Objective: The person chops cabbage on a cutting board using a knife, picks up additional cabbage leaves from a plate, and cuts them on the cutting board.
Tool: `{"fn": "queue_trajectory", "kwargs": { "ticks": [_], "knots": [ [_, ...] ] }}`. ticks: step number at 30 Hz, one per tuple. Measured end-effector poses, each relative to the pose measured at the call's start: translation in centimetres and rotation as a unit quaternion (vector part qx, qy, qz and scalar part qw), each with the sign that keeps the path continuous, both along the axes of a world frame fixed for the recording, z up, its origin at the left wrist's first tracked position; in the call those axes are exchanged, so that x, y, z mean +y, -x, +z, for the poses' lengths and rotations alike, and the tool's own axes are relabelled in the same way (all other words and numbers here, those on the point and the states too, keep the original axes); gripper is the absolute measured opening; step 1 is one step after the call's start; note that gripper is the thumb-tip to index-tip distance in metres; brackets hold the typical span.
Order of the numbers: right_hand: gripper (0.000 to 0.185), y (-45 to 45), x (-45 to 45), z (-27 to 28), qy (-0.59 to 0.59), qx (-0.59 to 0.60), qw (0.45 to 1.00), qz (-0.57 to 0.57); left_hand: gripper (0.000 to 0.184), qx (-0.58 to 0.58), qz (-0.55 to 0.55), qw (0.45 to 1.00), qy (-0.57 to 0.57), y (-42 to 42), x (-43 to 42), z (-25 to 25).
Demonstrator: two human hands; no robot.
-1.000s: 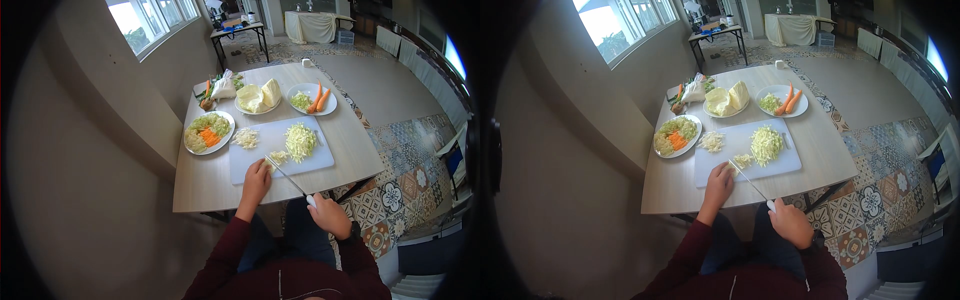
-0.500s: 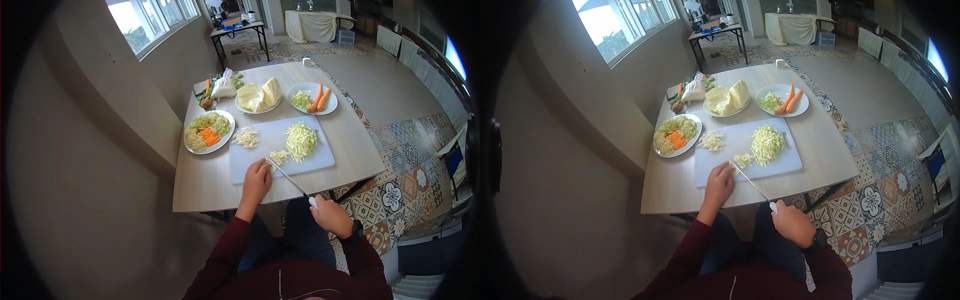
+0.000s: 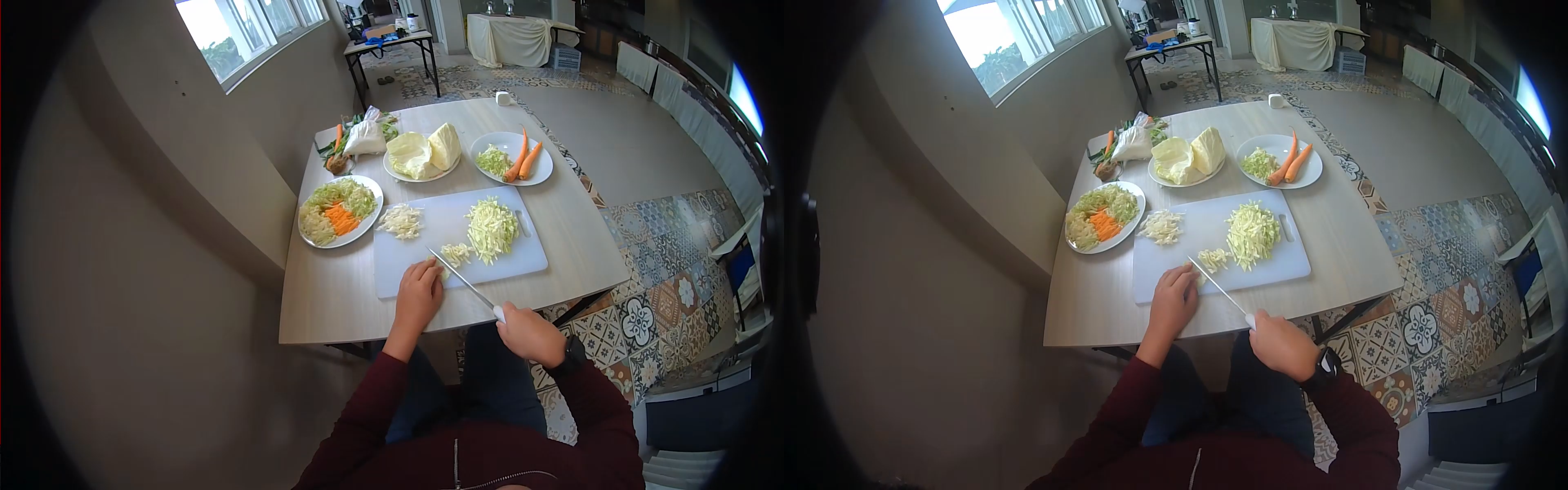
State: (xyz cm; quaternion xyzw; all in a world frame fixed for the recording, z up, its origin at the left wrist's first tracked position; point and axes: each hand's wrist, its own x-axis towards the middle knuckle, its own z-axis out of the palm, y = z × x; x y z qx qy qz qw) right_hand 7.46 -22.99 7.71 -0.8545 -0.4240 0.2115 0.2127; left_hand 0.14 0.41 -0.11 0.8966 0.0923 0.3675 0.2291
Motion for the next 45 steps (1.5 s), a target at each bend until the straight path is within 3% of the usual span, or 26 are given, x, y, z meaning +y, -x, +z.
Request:
{"fn": "queue_trajectory", "kwargs": {
  "ticks": [7, 32, 45],
  "knots": [
    [0.025, -0.2, 1.9, -0.6, -0.005, -0.011, 1.0, -0.014, 0.023, 0.01, -0.004, 1.0, 0.015, 0.1, -0.1, 0.3],
    [0.026, 3.2, -5.7, 2.4, 0.067, 0.0, 0.996, -0.063, 0.021, 0.002, 0.032, 0.999, 0.028, 0.3, -0.3, 0.3],
    [0.027, 1.9, -2.2, 0.0, 0.011, -0.05, 0.997, -0.06, 0.021, 0.01, 0.03, 0.999, 0.022, 0.2, 0.1, -0.1]
  ]
}}
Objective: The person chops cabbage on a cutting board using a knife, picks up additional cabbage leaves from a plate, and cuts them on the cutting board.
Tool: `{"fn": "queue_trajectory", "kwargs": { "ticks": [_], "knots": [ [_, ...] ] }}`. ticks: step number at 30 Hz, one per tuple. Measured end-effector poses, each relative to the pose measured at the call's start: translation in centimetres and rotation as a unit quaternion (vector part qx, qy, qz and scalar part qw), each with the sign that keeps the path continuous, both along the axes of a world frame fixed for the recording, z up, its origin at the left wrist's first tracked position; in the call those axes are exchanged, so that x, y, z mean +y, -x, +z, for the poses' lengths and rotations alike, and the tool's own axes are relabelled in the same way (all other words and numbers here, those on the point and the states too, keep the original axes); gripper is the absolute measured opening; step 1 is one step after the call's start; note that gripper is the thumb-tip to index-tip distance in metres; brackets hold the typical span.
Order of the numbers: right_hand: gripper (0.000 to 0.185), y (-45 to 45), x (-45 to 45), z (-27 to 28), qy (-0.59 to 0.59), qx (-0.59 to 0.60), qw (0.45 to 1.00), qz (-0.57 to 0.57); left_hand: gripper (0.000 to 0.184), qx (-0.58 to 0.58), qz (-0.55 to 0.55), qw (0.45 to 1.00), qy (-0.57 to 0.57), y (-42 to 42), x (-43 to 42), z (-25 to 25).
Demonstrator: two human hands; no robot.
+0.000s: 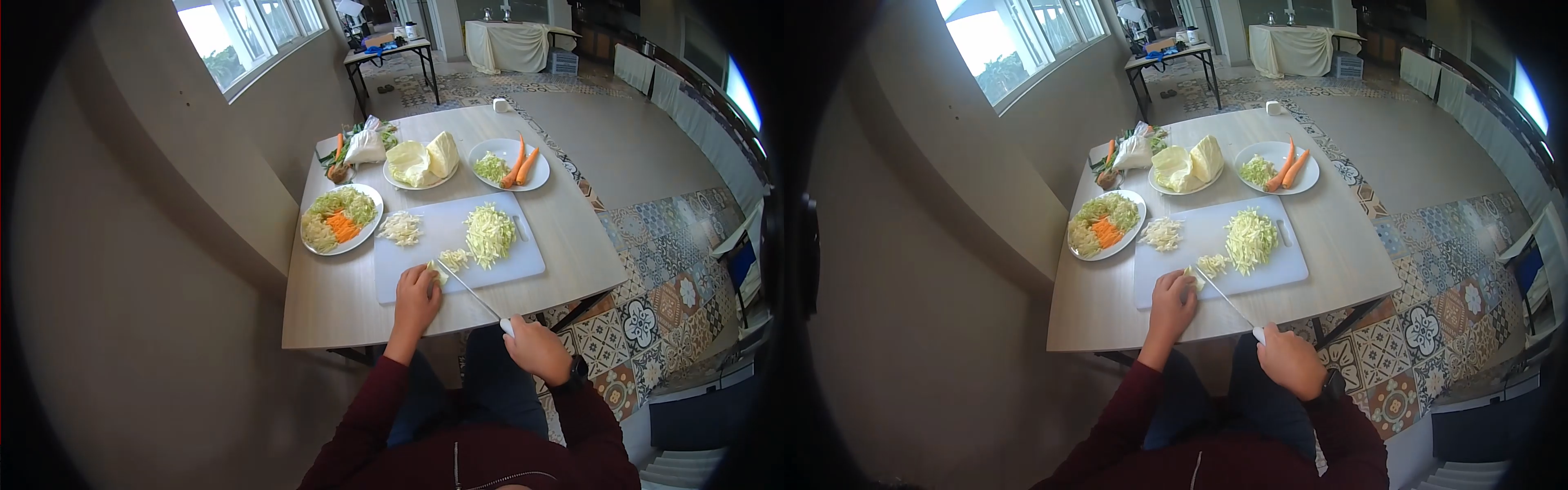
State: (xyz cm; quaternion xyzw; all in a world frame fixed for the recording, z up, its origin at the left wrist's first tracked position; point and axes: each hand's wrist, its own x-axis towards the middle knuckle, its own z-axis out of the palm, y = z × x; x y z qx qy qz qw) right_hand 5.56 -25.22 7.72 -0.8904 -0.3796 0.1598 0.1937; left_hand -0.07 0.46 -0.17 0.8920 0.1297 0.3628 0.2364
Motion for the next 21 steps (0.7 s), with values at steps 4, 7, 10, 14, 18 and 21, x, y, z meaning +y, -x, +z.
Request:
{"fn": "queue_trajectory", "kwargs": {
  "ticks": [4, 7, 10, 14, 18, 21],
  "knots": [
    [0.028, -0.03, -0.53, -0.14, -0.013, -0.013, 1.0, -0.003, 0.023, 0.008, -0.004, 1.0, -0.007, 0.03, -0.01, 0.17],
    [0.028, 0.04, -0.71, -0.05, -0.022, -0.009, 1.0, 0.0, 0.023, 0.017, -0.001, 0.999, -0.031, 0.08, -0.25, 0.56],
    [0.028, 0.19, -0.68, 0.39, -0.029, -0.001, 1.0, 0.0, 0.024, 0.019, 0.001, 0.999, -0.038, 0.15, -0.25, 0.63],
    [0.029, 0.48, -0.57, 0.48, -0.036, 0.002, 0.999, 0.004, 0.025, 0.015, 0.008, 1.0, -0.026, 0.07, -0.37, 0.75],
    [0.028, 0.73, -0.4, 0.58, -0.029, 0.006, 1.0, 0.003, 0.025, 0.015, 0.01, 0.999, -0.033, 0.04, -0.29, 0.58],
    [0.028, 0.83, -0.33, 0.09, -0.02, 0.005, 1.0, 0.004, 0.025, 0.013, 0.01, 0.999, -0.035, -0.02, -0.23, 0.44]
  ]
}}
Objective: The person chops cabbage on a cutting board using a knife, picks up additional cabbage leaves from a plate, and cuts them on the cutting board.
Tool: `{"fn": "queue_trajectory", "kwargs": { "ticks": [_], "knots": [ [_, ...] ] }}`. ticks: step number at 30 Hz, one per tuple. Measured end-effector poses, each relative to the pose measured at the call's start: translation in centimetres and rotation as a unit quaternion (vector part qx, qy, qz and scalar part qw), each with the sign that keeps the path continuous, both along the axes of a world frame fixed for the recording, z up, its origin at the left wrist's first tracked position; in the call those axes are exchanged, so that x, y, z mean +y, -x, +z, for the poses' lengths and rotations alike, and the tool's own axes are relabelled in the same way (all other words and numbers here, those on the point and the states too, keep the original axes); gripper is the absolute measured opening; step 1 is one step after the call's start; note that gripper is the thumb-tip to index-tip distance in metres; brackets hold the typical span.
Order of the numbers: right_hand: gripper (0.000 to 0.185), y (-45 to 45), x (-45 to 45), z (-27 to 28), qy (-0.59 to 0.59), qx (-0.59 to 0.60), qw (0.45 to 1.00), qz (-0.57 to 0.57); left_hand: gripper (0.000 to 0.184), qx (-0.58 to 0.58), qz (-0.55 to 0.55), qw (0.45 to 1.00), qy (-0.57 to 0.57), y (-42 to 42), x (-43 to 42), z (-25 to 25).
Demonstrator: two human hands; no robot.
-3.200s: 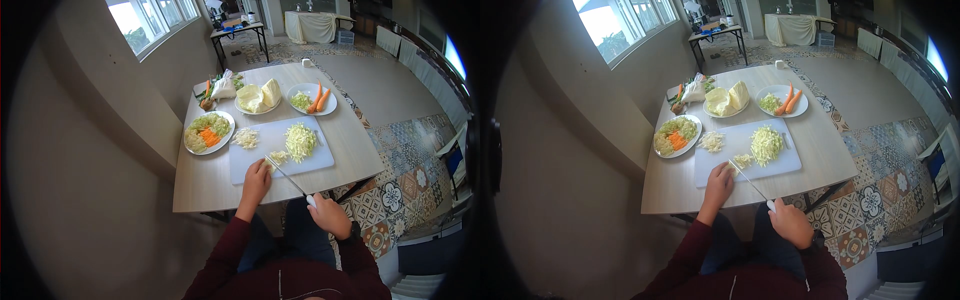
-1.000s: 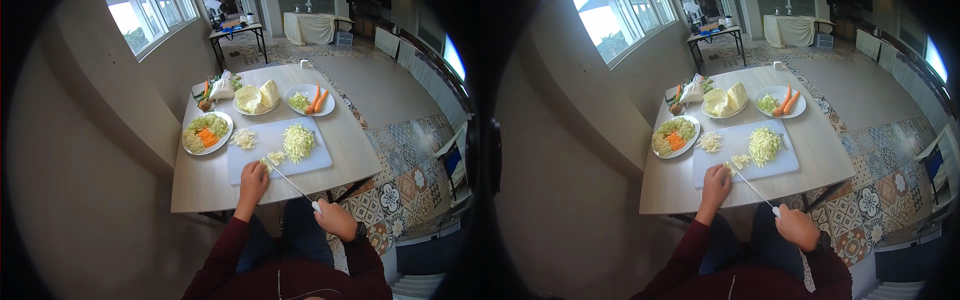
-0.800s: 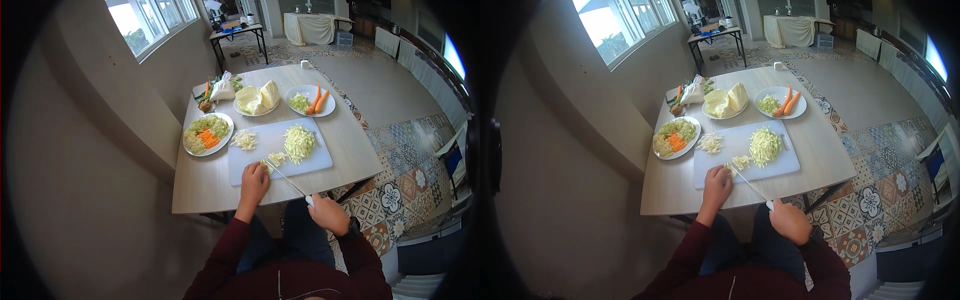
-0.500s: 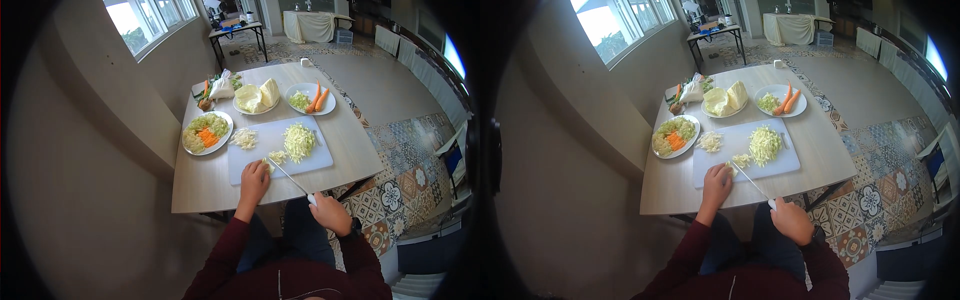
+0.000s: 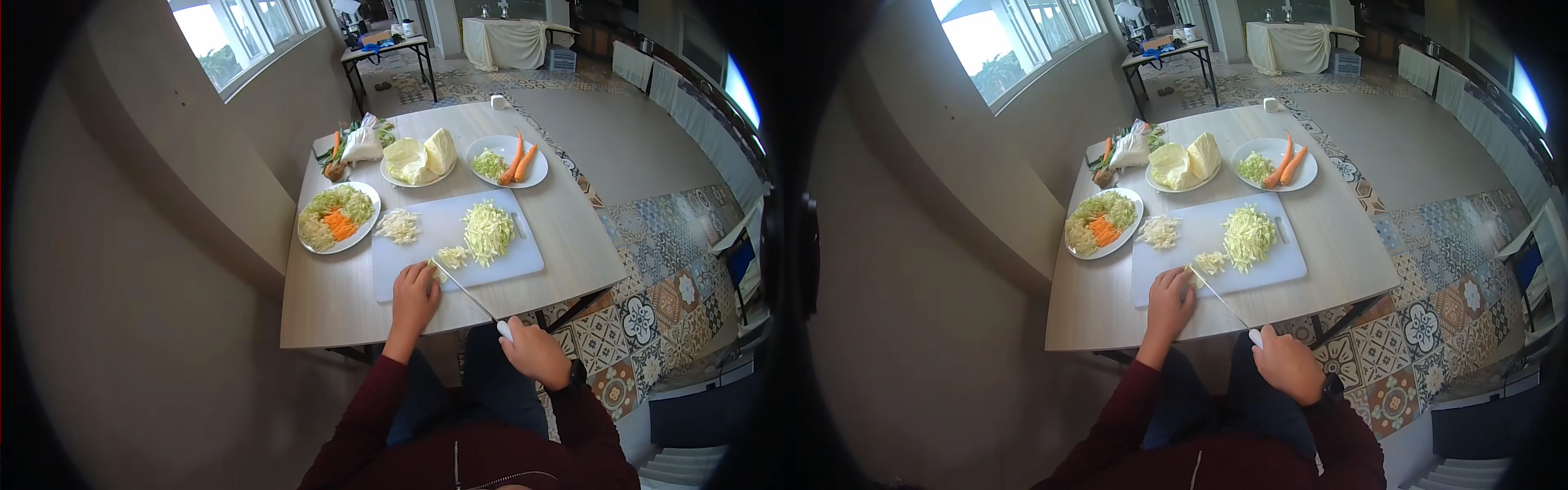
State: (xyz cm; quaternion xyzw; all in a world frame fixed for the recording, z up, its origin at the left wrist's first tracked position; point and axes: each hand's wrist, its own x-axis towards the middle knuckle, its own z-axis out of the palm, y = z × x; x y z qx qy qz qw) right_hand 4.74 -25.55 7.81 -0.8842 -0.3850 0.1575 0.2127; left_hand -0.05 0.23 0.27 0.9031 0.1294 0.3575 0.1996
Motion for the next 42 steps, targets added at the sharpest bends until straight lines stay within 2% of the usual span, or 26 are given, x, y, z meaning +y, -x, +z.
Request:
{"fn": "queue_trajectory", "kwargs": {
  "ticks": [20, 29, 33, 42],
  "knots": [
    [0.027, 1.6, 0.7, 0.0, 0.019, 0.052, 0.998, 0.002, 0.026, 0.007, 0.003, 1.0, 0.0, 0.0, 0.0, 0.0],
    [0.029, -0.6, 2.5, 0.1, 0.003, 0.084, 0.996, 0.021, 0.026, 0.008, 0.004, 1.0, 0.005, 0.0, 0.1, -0.1],
    [0.028, -2.3, 3.9, -1.1, -0.016, 0.066, 0.997, 0.049, 0.026, 0.006, 0.003, 1.0, 0.004, 0.0, 0.0, 0.0],
    [0.024, -1.0, 4.2, -2.1, -0.008, 0.042, 0.999, 0.028, 0.027, 0.004, 0.002, 1.0, 0.0, 0.0, 0.0, 0.0]
  ]
}}
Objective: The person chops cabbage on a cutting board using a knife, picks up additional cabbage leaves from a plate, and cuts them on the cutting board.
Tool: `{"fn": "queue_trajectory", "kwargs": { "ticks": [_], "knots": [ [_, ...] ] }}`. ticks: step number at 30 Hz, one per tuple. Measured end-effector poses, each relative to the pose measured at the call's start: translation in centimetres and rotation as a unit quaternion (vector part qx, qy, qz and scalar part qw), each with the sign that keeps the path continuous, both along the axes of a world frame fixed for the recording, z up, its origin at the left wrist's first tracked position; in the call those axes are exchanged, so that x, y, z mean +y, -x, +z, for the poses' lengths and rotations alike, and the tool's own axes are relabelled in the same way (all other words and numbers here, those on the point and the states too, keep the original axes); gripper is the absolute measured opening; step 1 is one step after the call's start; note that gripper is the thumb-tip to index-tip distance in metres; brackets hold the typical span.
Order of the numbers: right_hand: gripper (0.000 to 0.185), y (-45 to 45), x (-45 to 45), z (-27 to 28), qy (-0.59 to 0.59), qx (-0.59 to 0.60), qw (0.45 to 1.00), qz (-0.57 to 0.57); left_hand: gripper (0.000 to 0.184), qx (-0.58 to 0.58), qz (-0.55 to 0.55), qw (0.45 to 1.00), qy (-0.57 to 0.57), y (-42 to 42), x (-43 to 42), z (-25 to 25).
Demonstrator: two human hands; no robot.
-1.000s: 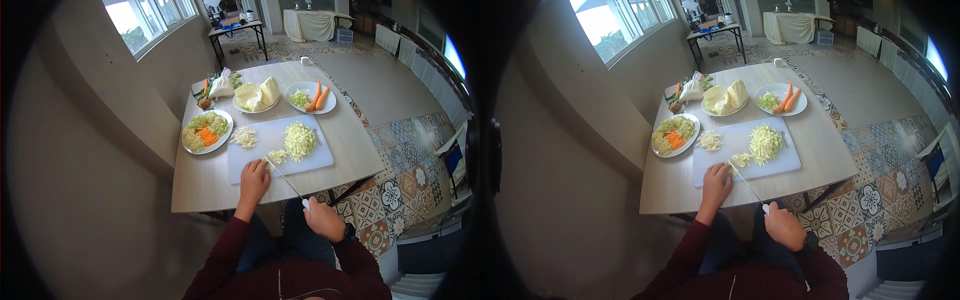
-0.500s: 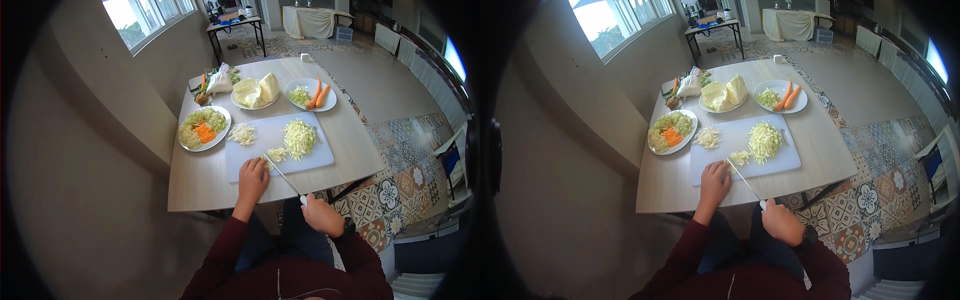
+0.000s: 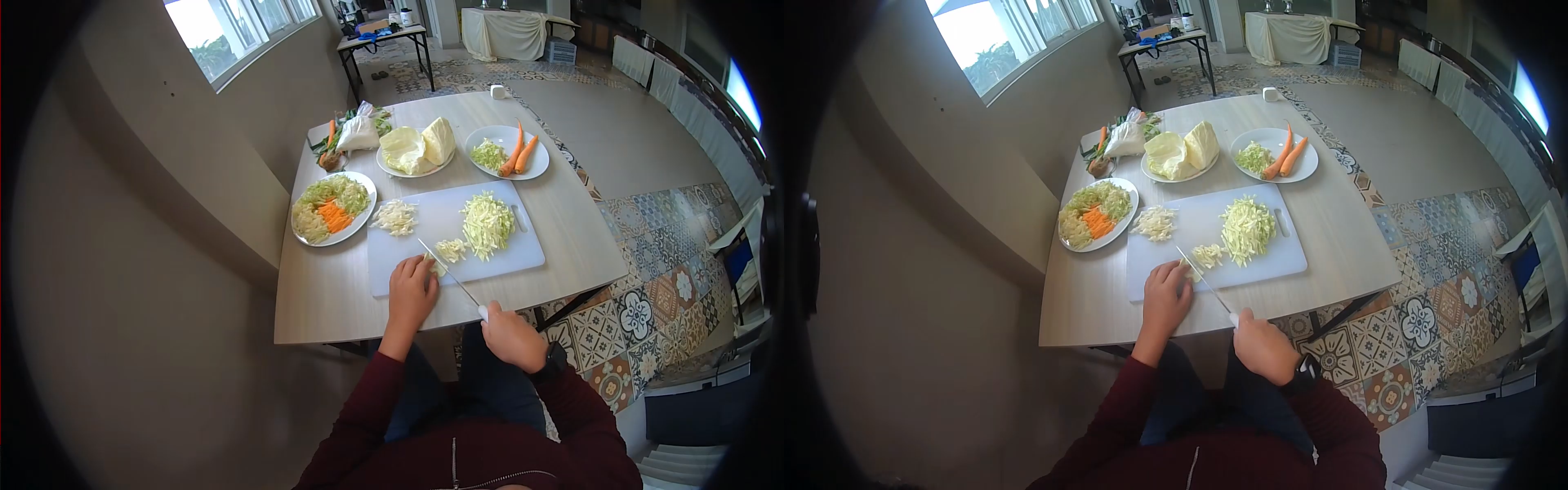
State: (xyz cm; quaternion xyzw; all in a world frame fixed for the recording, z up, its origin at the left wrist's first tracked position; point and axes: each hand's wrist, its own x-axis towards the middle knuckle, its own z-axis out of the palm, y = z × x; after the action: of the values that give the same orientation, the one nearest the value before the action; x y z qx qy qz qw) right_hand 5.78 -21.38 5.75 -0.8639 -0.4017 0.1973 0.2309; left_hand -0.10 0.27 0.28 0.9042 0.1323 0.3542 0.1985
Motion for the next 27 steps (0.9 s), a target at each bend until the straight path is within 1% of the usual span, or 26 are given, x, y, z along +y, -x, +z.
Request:
{"fn": "queue_trajectory", "kwargs": {
  "ticks": [2, 5, 8, 11, 14, 17, 18, 22, 25, 27],
  "knots": [
    [0.022, 0.8, -1.0, 0.6, 0.019, -0.012, 1.0, 0.0, 0.027, -0.003, -0.001, 1.0, 0.001, 0.0, 0.0, 0.1],
    [0.025, 1.6, -2.2, 0.8, 0.048, -0.012, 0.998, -0.029, 0.027, -0.005, 0.001, 1.0, 0.002, 0.0, -0.1, 0.1],
    [0.019, 2.2, -2.4, 2.3, 0.084, -0.018, 0.996, -0.022, 0.026, -0.007, 0.002, 1.0, 0.002, -0.1, 0.0, -0.2],
    [0.019, 1.9, -1.8, 3.3, 0.066, -0.027, 0.997, -0.017, 0.026, -0.008, 0.002, 1.0, 0.005, 0.0, 0.1, 0.0],
    [0.02, 1.2, 0.0, 2.1, 0.049, -0.056, 0.997, -0.016, 0.026, -0.007, -0.002, 1.0, 0.018, 0.0, -0.2, 0.0],
    [0.021, 0.9, 0.9, 1.3, 0.033, -0.061, 0.997, -0.018, 0.026, -0.013, -0.003, 1.0, 0.018, -0.2, 0.1, -0.2],
    [0.023, 0.9, 0.7, 0.6, 0.029, -0.054, 0.997, -0.036, 0.026, -0.017, -0.001, 1.0, 0.017, -0.2, 0.1, -0.3],
    [0.027, 0.5, -1.0, 0.6, -0.003, -0.047, 0.996, -0.078, 0.026, -0.006, -0.006, 1.0, 0.029, 0.2, 0.0, 0.0],
    [0.028, -0.9, -1.7, -0.2, -0.014, -0.034, 0.994, -0.103, 0.027, -0.004, -0.001, 1.0, 0.004, 0.1, 0.2, -0.5],
    [0.028, -2.5, -2.4, -2.0, -0.047, -0.068, 0.993, -0.081, 0.029, -0.001, 0.002, 1.0, -0.005, 0.1, 0.1, -0.5]
  ]
}}
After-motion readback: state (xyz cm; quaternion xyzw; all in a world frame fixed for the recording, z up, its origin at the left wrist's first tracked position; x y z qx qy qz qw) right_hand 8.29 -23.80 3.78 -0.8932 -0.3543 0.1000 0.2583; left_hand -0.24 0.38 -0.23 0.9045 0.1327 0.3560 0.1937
